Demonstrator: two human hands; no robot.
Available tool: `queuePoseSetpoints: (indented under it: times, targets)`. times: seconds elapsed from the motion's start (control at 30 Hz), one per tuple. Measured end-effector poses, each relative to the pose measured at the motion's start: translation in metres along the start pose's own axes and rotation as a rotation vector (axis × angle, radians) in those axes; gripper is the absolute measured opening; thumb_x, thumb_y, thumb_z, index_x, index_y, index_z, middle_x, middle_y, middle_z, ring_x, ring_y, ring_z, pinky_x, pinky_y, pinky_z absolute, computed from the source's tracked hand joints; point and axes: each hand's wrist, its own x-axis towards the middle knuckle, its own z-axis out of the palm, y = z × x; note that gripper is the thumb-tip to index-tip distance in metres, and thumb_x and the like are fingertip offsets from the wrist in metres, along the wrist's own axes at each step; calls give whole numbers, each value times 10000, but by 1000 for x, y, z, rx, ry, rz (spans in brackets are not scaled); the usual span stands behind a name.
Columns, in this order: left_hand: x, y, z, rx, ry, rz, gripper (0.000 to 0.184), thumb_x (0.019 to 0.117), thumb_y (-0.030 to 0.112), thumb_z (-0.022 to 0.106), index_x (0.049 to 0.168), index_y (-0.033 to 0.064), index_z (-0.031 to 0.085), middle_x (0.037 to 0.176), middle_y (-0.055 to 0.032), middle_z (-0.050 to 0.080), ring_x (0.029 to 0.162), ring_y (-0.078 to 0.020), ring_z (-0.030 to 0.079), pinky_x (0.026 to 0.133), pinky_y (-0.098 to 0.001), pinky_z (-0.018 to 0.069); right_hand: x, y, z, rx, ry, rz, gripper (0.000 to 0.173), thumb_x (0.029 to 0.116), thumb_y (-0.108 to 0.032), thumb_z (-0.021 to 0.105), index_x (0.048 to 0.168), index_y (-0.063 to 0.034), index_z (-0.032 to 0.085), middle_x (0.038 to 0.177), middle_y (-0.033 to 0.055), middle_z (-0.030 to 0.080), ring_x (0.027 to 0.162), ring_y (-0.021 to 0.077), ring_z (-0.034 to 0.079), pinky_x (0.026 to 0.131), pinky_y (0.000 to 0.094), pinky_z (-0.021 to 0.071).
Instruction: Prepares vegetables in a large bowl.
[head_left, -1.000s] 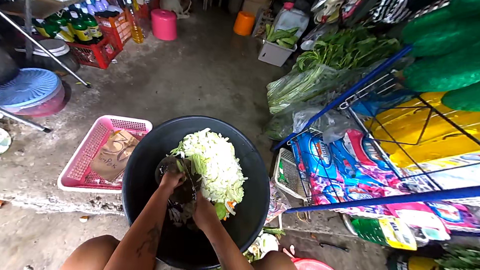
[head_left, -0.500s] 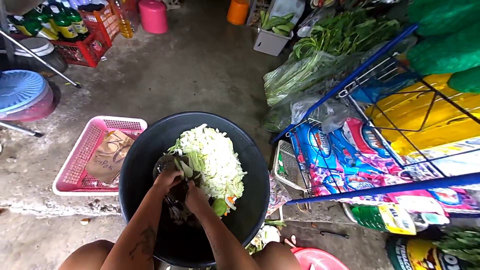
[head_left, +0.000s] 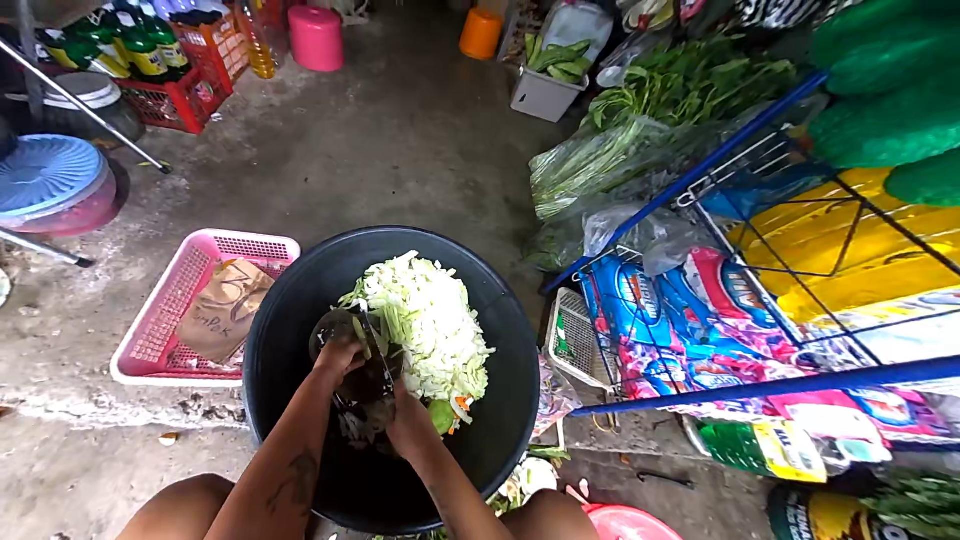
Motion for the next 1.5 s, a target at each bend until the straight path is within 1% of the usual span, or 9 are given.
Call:
queuePoseSetpoints:
  times: [0.6,0.73,0.83,1.07,1.17,1.23,1.3,1.4,1.5]
  targets:
    - [6,-2,-3,79,22,-2,397,1014,171,663,1355,-10,570,1336,-210,610,1159,-297,646,962,-449,557,44,-25,10,-57,46,34,458,1087,-158,390,1542,-133,339,1198,197,697,1129,363,699,936,554,564]
    - [5,-1,-4,252,54,11,388,1007,255,681,1305,16,614,1218,-184,638,1011,-255,633,882,-422,531,50,-26,12,-52,41,27,470,1090,-160,390,1554,-136,315,1200,207,692,1129,363,699,941,554,561]
    - [3,-2,-4,288,65,30,442,999,269,689,1334,-8,608,1298,-231,632,1157,-338,635,991,-512,518,57,-23,21,-44,47,50,520,1072,-129,410,1582,-141,308,1235,222,685,1154,393,685,951,589,555]
    - [4,-1,6,374,61,129,426,1023,269,653,1336,-14,601,1268,-231,650,1121,-320,670,984,-480,546,46,-3,-4,52,70,-83,463,1114,-206,394,1557,-78,348,1237,249,671,1152,388,681,986,558,538]
    - [-7,3,20,732,99,250,693,973,336,705,1524,12,437,1498,-298,478,1333,-445,543,1111,-574,448,23,16,-27,181,146,-64,478,1116,-212,397,1569,-70,340,1203,244,671,1044,371,706,918,547,565]
    - [-11,6,36,947,111,275,840,936,381,742,1610,100,327,1598,-331,302,1334,-522,504,1066,-613,478,14,34,-37,273,181,-49,447,1117,-228,382,1542,-91,359,1083,219,671,853,341,709,788,527,587]
    - [-10,9,55,1120,116,249,818,918,384,753,1608,181,364,1631,-302,247,1325,-545,488,995,-633,519,6,48,-43,321,210,-55,431,1118,-223,379,1527,-88,378,1039,214,671,799,332,700,763,524,585]
    - [-6,17,78,1254,153,134,767,910,260,747,1582,133,399,1635,-289,222,1320,-539,484,932,-601,561,2,63,-39,384,243,-82,402,1116,-219,387,1490,-73,412,954,182,654,703,290,676,692,487,588]
    - [-3,21,85,1284,222,56,795,922,152,712,1587,7,300,1612,-323,230,1294,-523,516,917,-564,575,1,68,-31,395,225,-79,391,1117,-215,399,1479,-67,418,965,186,654,701,291,678,694,486,592]
